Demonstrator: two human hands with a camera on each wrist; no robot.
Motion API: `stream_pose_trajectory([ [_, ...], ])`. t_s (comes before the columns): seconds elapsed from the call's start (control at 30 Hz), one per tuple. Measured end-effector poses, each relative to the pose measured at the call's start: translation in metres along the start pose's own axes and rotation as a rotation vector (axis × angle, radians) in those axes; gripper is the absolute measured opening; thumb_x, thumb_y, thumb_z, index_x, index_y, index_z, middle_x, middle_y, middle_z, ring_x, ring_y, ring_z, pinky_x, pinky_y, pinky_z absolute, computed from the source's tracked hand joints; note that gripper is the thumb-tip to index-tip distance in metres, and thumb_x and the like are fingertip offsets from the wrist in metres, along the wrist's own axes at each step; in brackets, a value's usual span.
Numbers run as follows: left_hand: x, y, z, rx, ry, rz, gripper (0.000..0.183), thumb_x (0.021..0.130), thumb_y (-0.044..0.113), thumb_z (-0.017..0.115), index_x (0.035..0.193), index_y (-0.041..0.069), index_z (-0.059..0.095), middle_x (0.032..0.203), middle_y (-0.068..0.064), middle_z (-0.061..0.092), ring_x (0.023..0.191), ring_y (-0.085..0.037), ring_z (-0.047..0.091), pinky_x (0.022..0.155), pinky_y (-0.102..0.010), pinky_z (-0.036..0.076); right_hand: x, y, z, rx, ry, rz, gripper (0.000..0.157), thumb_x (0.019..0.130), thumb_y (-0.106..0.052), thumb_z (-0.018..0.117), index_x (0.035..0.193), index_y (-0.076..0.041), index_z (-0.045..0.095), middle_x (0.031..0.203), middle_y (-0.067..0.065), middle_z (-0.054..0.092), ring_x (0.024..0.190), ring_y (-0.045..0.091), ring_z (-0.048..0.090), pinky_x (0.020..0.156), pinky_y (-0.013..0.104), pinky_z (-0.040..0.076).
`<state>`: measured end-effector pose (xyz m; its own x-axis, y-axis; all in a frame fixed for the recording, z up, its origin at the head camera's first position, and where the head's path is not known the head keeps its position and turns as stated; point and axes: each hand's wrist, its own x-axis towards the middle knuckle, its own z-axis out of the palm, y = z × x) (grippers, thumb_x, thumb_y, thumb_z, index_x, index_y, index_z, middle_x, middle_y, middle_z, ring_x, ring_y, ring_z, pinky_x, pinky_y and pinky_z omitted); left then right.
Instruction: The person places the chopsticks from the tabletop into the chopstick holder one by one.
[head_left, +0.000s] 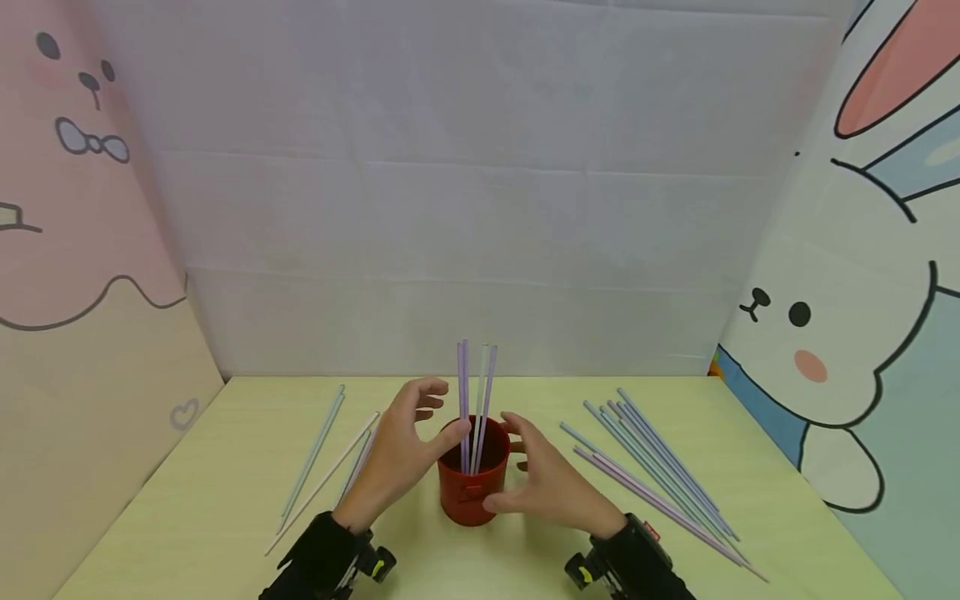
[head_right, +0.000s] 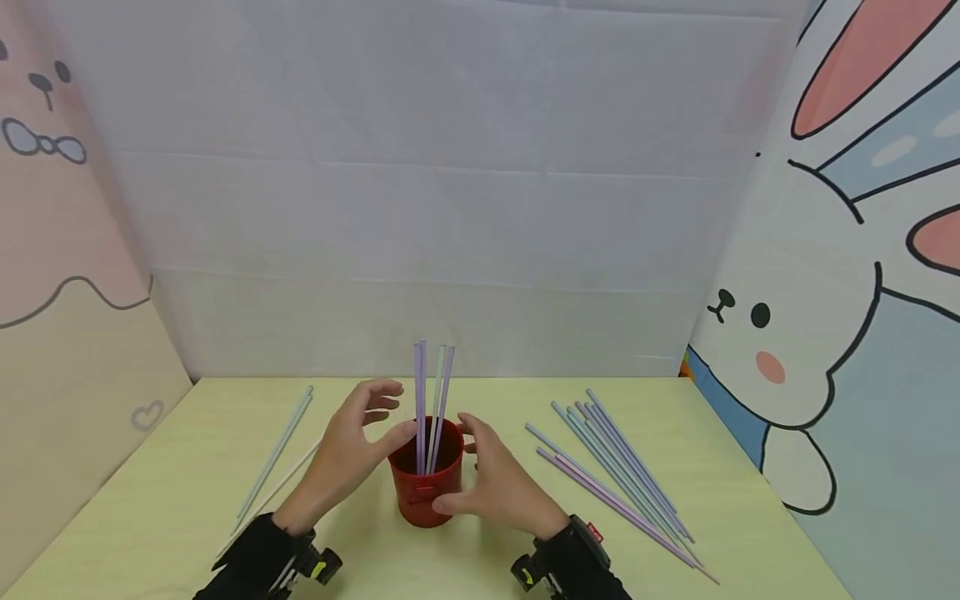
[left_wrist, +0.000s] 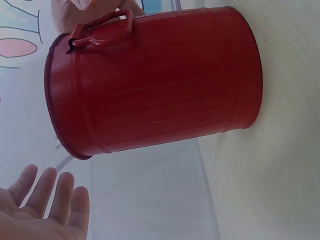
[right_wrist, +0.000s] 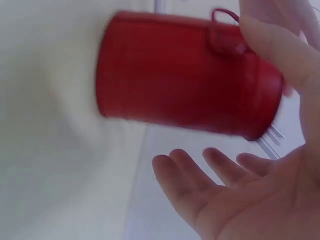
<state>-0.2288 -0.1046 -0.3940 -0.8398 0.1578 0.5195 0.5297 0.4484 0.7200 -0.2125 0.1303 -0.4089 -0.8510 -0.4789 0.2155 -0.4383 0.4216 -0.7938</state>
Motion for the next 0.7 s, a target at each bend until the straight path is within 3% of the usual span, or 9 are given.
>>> stream_pose_trajectory([
  [0.13, -0.008, 0.009, -0.011, 0.053, -0.009, 0.036, 0.060, 0.082, 0.054, 0.069, 0.130, 0.028, 0.046, 0.126, 0.015, 0.049, 0.108, -0.009, 0.050, 0.088, -0.041, 0.046, -0.013, -0.005, -0.028, -0.106, 0.017, 0.003, 0.087, 0.080, -0.026, 0.078, 0.148, -0.019, 0.023, 0.141, 0.003, 0.039, 0.119, 0.025, 0.047, 0.094, 0.050, 0.044],
  [0.33, -0.027, 0.026, -0.020, 0.092, -0.063, 0.169, 0.052, 0.082, 0.048, 0.072, 0.125, 0.034, 0.046, 0.122, 0.017, 0.049, 0.106, -0.007, 0.048, 0.087, -0.038, 0.048, -0.036, -0.001, -0.070, -0.445, 0.060, -0.042, 0.067, 0.082, -0.021, 0.076, 0.139, -0.017, 0.041, 0.129, -0.001, 0.051, 0.107, 0.015, 0.053, 0.085, 0.039, 0.050],
  [0.57, -0.054, 0.041, -0.006, 0.053, -0.189, 0.274, 0.049, 0.080, 0.039, 0.076, 0.120, 0.033, 0.048, 0.114, 0.015, 0.050, 0.099, -0.011, 0.051, 0.079, -0.029, 0.050, -0.061, 0.023, -0.095, -0.708, 0.083, -0.033, 0.042, 0.077, -0.014, 0.078, 0.115, -0.014, 0.060, 0.100, -0.003, 0.058, 0.087, 0.013, 0.056, 0.070, 0.030, 0.051],
  [0.7, -0.066, 0.043, 0.004, 0.068, -0.268, 0.277, 0.046, 0.082, 0.044, 0.073, 0.120, 0.034, 0.047, 0.111, 0.015, 0.049, 0.097, -0.009, 0.049, 0.079, -0.029, 0.049, -0.069, 0.039, -0.099, -0.787, 0.093, -0.007, 0.027, 0.074, -0.010, 0.080, 0.096, -0.012, 0.065, 0.085, -0.001, 0.056, 0.074, 0.011, 0.052, 0.063, 0.029, 0.048],
])
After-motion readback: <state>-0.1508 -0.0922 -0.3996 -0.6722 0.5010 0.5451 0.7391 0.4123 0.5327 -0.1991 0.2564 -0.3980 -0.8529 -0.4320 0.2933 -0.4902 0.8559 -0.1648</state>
